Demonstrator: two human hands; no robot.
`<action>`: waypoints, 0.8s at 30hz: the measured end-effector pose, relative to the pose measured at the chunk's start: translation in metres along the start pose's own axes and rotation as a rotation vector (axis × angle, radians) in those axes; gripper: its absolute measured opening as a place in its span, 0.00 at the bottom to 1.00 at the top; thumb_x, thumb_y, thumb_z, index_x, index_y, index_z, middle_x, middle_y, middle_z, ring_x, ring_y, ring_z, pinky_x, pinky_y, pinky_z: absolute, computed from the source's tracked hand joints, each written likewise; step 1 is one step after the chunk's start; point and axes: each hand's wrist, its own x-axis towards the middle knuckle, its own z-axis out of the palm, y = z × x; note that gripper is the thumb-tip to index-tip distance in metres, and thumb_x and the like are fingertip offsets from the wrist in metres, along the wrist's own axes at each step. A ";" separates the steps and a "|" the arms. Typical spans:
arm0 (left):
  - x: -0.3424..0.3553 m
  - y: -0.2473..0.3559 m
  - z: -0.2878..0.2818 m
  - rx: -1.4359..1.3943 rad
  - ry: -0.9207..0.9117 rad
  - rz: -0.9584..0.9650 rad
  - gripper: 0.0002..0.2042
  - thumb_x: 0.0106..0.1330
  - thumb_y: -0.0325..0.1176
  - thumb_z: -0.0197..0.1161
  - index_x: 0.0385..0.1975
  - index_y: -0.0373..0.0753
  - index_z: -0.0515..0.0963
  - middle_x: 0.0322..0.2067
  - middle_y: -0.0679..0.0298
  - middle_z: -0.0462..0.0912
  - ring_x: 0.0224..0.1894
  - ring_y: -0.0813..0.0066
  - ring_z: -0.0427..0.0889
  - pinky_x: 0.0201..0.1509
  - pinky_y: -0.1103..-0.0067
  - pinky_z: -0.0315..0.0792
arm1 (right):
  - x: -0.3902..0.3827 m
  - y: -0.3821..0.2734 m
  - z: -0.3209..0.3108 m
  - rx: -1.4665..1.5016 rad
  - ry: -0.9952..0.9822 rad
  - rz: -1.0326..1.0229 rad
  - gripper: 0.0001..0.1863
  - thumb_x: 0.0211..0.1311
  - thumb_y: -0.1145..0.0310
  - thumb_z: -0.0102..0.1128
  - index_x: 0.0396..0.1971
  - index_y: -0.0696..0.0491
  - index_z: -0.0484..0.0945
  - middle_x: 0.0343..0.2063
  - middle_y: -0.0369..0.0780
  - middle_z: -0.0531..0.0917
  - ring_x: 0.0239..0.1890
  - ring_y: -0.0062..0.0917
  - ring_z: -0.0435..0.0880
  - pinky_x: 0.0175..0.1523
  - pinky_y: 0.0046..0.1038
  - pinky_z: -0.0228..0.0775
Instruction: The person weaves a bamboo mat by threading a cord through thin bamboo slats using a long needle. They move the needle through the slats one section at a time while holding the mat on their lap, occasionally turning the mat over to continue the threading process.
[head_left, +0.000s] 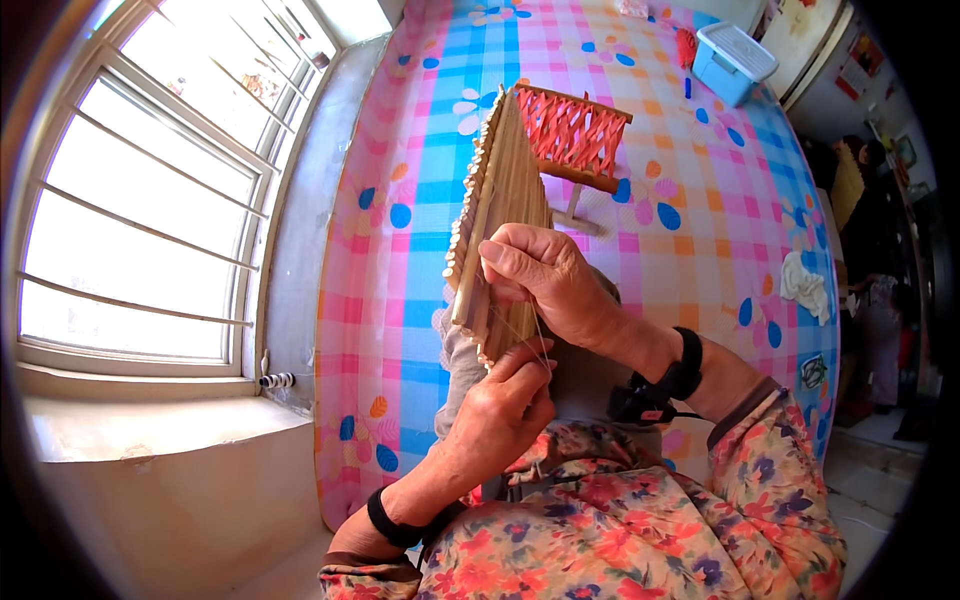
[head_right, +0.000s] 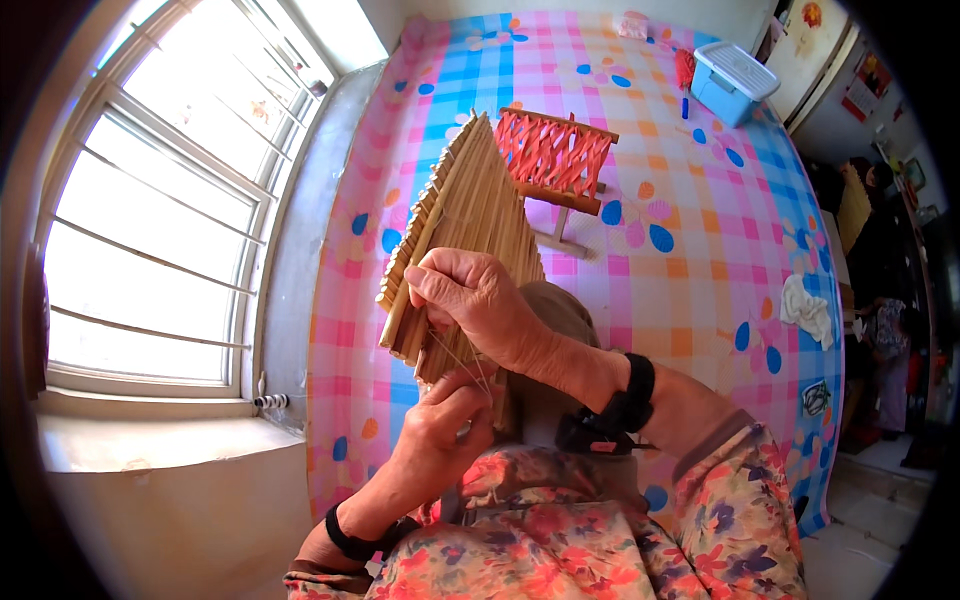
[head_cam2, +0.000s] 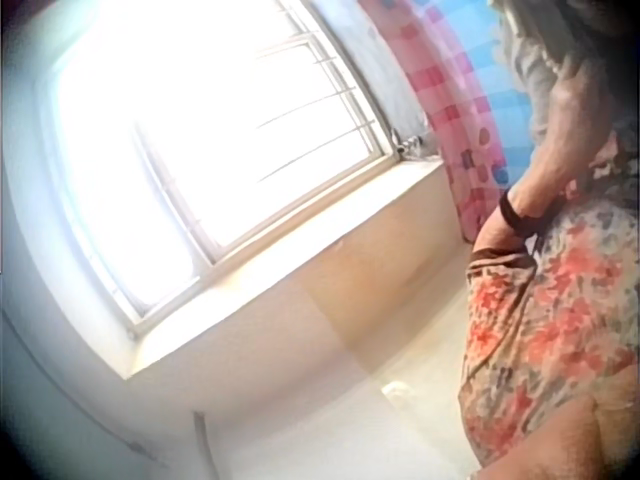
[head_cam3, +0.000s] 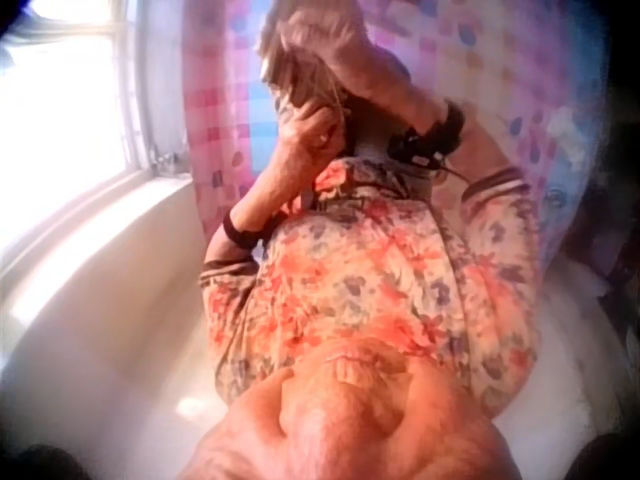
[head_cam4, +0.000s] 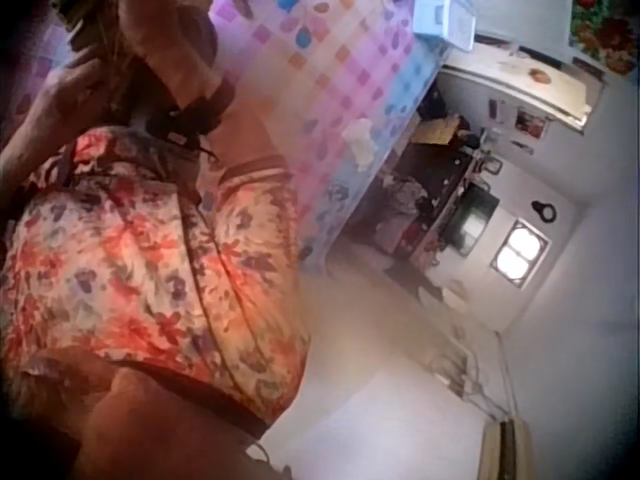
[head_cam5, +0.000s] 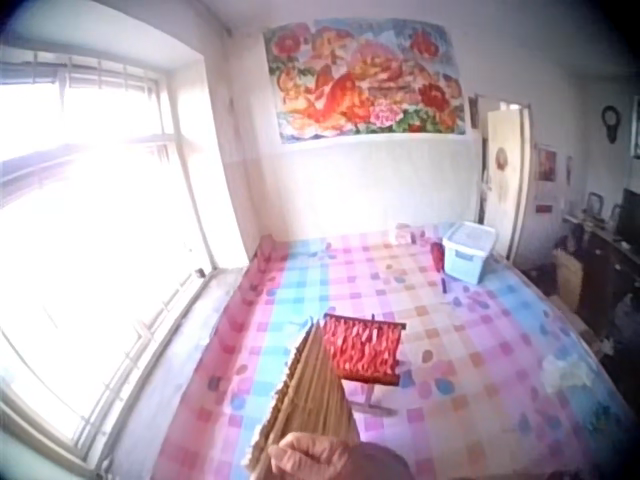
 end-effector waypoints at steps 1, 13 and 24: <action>0.002 0.000 -0.001 0.006 0.006 0.016 0.09 0.54 0.16 0.59 0.35 0.29 0.74 0.45 0.47 0.76 0.44 0.50 0.80 0.46 0.70 0.76 | 0.000 0.000 -0.002 0.007 0.002 -0.007 0.15 0.69 0.63 0.53 0.23 0.54 0.73 0.17 0.28 0.71 0.21 0.10 0.66 0.27 0.16 0.59; -0.001 0.005 0.016 0.000 0.246 0.048 0.09 0.54 0.14 0.58 0.34 0.32 0.74 0.47 0.53 0.77 0.38 0.62 0.82 0.37 0.76 0.77 | -0.050 -0.008 -0.077 -0.446 0.017 0.042 0.13 0.69 0.65 0.51 0.27 0.58 0.76 0.29 0.37 0.81 0.33 0.18 0.79 0.43 0.24 0.71; 0.012 0.007 0.027 0.010 0.155 0.007 0.06 0.59 0.17 0.57 0.34 0.33 0.74 0.39 0.53 0.80 0.36 0.60 0.82 0.36 0.74 0.75 | -0.064 -0.028 -0.034 -0.937 0.118 -0.411 0.07 0.58 0.70 0.61 0.34 0.58 0.80 0.28 0.43 0.80 0.32 0.33 0.80 0.38 0.27 0.71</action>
